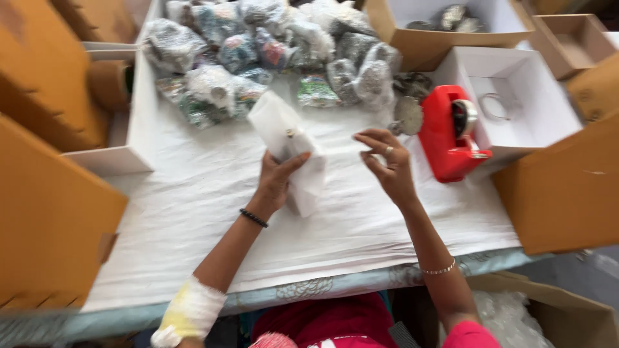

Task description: The person wraps a small decorative item in white tissue paper and secures it with tape. They then wrap a second decorative item in bubble wrap and secure it with tape. The wrapped items are placed into a box.

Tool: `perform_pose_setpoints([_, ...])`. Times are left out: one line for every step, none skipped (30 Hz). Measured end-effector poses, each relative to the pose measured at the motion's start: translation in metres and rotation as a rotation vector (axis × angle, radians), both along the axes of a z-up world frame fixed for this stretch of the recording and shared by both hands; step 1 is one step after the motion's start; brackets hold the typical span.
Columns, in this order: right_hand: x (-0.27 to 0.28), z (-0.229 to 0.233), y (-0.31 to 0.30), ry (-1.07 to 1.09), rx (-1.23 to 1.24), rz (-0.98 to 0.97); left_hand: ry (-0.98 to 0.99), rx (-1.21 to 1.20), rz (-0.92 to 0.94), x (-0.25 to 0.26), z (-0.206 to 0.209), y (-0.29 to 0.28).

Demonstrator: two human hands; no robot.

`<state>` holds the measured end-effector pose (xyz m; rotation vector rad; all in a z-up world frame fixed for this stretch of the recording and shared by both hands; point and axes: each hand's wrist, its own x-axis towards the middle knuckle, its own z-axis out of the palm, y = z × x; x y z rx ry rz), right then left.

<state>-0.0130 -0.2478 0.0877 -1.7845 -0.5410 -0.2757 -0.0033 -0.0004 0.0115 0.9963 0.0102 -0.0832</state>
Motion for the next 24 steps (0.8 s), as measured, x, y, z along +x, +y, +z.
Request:
perform_pose_setpoints([-0.003, 0.003, -0.019, -0.007, -0.016, -0.026, -0.007, -0.016, -0.026, 0.001, -0.004, 0.005])
perform_pose_setpoints([-0.011, 0.008, -0.043, -0.127, -0.127, -0.258, -0.026, -0.047, -0.016, 0.002, -0.009, 0.005])
perform_pose_setpoints([-0.020, 0.014, -0.068, -0.248, -0.243, -0.487, -0.045, -0.078, -0.005, 0.003, -0.014, 0.003])
perform_pose_setpoints([-0.020, 0.008, -0.098, -0.255, -0.261, -0.515, -0.051, -0.094, -0.034, 0.003, -0.011, 0.000])
perform_pose_setpoints([-0.022, 0.004, -0.128, -0.192, -0.134, -0.638, -0.026, -0.097, -0.019, 0.002, -0.008, -0.003])
perform_pose_setpoints([-0.022, -0.002, -0.154, -0.129, 0.005, -0.747, 0.000, -0.091, 0.007, 0.000, -0.004, 0.001])
perform_pose_setpoints([-0.022, -0.007, -0.174, -0.137, -0.002, -0.764, -0.005, -0.099, -0.011, 0.001, -0.003, -0.003])
perform_pose_setpoints([-0.020, -0.013, -0.191, -0.154, 0.051, -0.779, 0.018, -0.088, 0.010, 0.001, -0.002, -0.002])
perform_pose_setpoints([-0.017, -0.020, -0.208, -0.171, 0.104, -0.794, 0.041, -0.078, 0.030, 0.000, -0.001, -0.002])
perform_pose_setpoints([-0.012, -0.025, -0.215, -0.172, 0.108, -0.799, 0.038, -0.074, 0.026, -0.001, -0.001, -0.003])
perform_pose_setpoints([-0.006, -0.031, -0.223, -0.070, 0.033, -0.771, 0.046, -0.063, 0.028, -0.001, -0.001, -0.004])
perform_pose_setpoints([0.001, -0.037, -0.229, 0.031, -0.039, -0.737, 0.053, -0.050, 0.033, -0.001, 0.000, -0.003])
perform_pose_setpoints([0.006, -0.034, -0.228, 0.030, -0.034, -0.739, 0.049, -0.046, 0.031, -0.001, 0.002, -0.003])
perform_pose_setpoints([0.011, -0.032, -0.227, 0.149, -0.002, -0.714, 0.063, -0.029, 0.032, -0.001, 0.003, -0.003])
perform_pose_setpoints([0.016, -0.030, -0.226, 0.267, 0.029, -0.686, 0.076, -0.012, 0.033, -0.002, 0.004, -0.003])
perform_pose_setpoints([0.016, -0.019, -0.220, 0.269, 0.031, -0.687, 0.077, -0.010, 0.032, -0.001, 0.003, -0.002])
perform_pose_setpoints([0.016, -0.010, -0.213, 0.307, -0.025, -0.700, 0.078, -0.005, 0.024, 0.000, 0.002, -0.002])
perform_pose_setpoints([0.015, 0.000, -0.208, 0.348, -0.082, -0.714, 0.082, 0.000, 0.016, 0.000, 0.000, -0.002])
perform_pose_setpoints([0.016, -0.003, -0.212, 0.352, -0.081, -0.716, 0.086, 0.001, 0.013, -0.001, 0.001, -0.004])
perform_pose_setpoints([0.017, -0.005, -0.214, 0.461, -0.061, -0.747, 0.088, 0.001, 0.006, -0.001, 0.003, -0.004])
perform_pose_setpoints([0.019, -0.007, -0.217, 0.569, -0.041, -0.778, 0.089, 0.001, -0.001, -0.002, 0.005, -0.004])
perform_pose_setpoints([0.022, -0.023, -0.242, 0.572, -0.040, -0.760, 0.091, 0.006, 0.015, 0.002, -0.001, -0.007])
perform_pose_setpoints([0.025, -0.040, -0.265, 0.514, 0.254, -0.564, 0.072, 0.002, -0.004, 0.007, -0.007, -0.008])
perform_pose_setpoints([0.037, -0.060, -0.281, 0.465, 0.537, -0.340, 0.060, -0.001, 0.001, 0.006, -0.014, -0.002])
